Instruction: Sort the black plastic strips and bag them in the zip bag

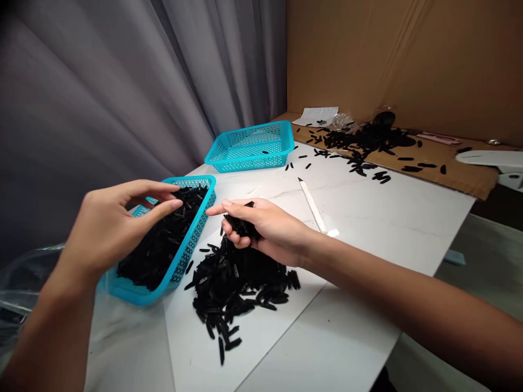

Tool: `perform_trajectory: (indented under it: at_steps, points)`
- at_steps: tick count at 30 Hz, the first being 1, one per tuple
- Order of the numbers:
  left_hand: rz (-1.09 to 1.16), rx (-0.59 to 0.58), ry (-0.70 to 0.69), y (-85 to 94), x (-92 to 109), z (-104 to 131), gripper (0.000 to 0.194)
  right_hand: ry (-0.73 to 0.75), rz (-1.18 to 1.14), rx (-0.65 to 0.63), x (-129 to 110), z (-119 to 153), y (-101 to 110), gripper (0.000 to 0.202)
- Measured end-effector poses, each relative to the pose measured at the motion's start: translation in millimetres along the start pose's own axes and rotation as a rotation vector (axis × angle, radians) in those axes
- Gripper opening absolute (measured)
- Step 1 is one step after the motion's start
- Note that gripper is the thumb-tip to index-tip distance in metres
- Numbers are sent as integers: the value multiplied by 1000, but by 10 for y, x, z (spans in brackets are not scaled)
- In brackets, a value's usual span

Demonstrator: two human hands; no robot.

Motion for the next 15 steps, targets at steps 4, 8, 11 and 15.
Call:
perform_trajectory:
  at_steps: [4, 8, 11, 15]
  points:
    - [205, -126, -191, -228, 377, 10, 13, -18, -13, -74, 22, 8, -52, 26]
    - [239, -129, -329, -331, 542, 35, 2, -7, 41, -123, 22, 3, -93, 35]
    - [260, -135, -325, -346, 525, 36, 7, 2, 56, -103, 12, 0, -86, 35]
    - [282, -78, -227, -286, 465, 16, 6, 26, 75, -42, -26, 9, -48, 27]
Point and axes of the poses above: each hand's wrist, its own z-axis away from the middle knuckle, its own y-axis out of the back of the hand, x = y × z, the point moved 5 cm from there along -z, towards the middle knuckle, and after that the axes turned 9 degrees about -y, right-handed, at the moved point
